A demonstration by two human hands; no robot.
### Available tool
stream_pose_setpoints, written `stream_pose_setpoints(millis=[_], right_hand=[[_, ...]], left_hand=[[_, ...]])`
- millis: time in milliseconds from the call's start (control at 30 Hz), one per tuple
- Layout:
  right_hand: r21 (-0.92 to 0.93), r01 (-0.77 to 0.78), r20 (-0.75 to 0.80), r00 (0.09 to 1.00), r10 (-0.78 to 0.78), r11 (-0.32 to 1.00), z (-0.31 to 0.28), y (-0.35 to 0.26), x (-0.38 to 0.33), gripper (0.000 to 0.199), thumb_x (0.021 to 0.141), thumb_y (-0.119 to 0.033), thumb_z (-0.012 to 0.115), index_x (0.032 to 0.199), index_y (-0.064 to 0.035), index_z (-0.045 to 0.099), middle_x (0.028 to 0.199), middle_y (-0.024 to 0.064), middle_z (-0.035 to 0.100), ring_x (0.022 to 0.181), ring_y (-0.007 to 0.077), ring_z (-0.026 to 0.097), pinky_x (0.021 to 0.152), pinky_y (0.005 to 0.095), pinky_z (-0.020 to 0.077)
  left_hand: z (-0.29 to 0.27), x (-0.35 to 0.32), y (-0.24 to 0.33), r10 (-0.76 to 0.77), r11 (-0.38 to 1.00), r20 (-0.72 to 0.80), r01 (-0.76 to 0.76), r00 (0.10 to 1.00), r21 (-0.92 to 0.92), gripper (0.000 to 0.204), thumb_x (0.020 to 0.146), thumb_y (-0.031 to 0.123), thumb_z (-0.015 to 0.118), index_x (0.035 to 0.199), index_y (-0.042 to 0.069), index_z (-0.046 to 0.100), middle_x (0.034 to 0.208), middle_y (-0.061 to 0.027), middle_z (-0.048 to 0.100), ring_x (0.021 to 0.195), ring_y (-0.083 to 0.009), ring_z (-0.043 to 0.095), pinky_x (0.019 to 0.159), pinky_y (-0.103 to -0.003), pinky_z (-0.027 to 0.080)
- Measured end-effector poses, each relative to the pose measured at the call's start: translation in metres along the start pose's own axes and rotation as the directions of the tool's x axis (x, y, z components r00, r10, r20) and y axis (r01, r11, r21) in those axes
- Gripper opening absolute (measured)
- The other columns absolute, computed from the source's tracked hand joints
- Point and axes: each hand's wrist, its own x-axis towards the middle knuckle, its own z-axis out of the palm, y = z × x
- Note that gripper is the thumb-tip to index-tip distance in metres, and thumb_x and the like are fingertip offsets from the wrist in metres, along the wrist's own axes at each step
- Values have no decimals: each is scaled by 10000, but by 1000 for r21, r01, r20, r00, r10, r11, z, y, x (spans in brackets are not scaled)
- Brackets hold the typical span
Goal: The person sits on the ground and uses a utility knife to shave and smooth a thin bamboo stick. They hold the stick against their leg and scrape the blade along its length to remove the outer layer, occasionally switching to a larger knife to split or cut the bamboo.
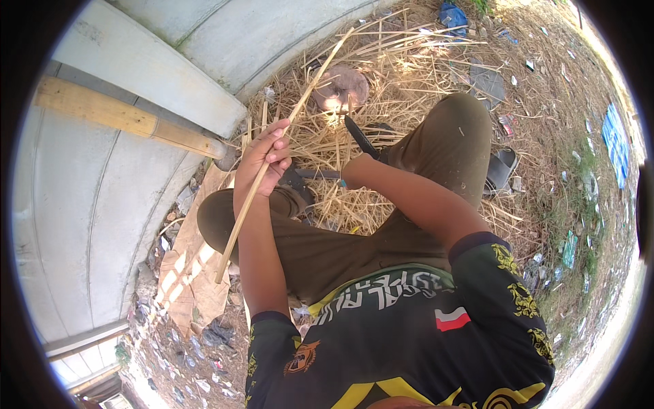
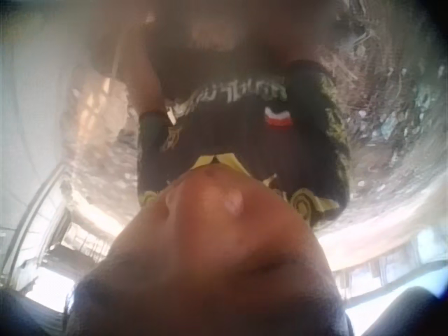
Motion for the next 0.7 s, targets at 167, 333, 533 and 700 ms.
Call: stream_pose_setpoints(millis=[167,333,533,700], right_hand=[[137,-183,-196,958,208,973,81,9,62,299,929,-307,740,1145,-109,796,964,69,796,844,304,778,736,472,614],[108,-536,11,843,538,837,80,36,70,294,780,-137,837,1064,-62,816,995,86,803,796,298,775,541,499,603],[233,-608,64,788,612,759,78,49,76,294,831,-146,803,1109,-52,816,1018,105,806,837,300,785,669,496,644],[190,-575,29,813,581,796,96,60,98,294,857,-184,789,1116,-47,815,1007,107,806,831,288,786,641,476,640]], left_hand=[[-21,-10,0,-61,973,0,59,998,-224,296,1073,84,556,1361,17,581,847,11,536,590,-18,484,548,-244,410],[-11,-15,-1,-66,986,-67,54,996,-159,319,1084,154,583,1373,23,550,823,22,510,582,-16,429,572,-229,376],[1,-13,-1,-43,994,-63,36,997,-108,388,1104,193,562,1393,-64,541,804,29,496,589,-29,423,577,-240,384],[4,-21,1,-56,985,-2,55,998,-164,445,1084,134,469,1474,-79,485,820,20,467,595,-37,382,535,-217,377]])
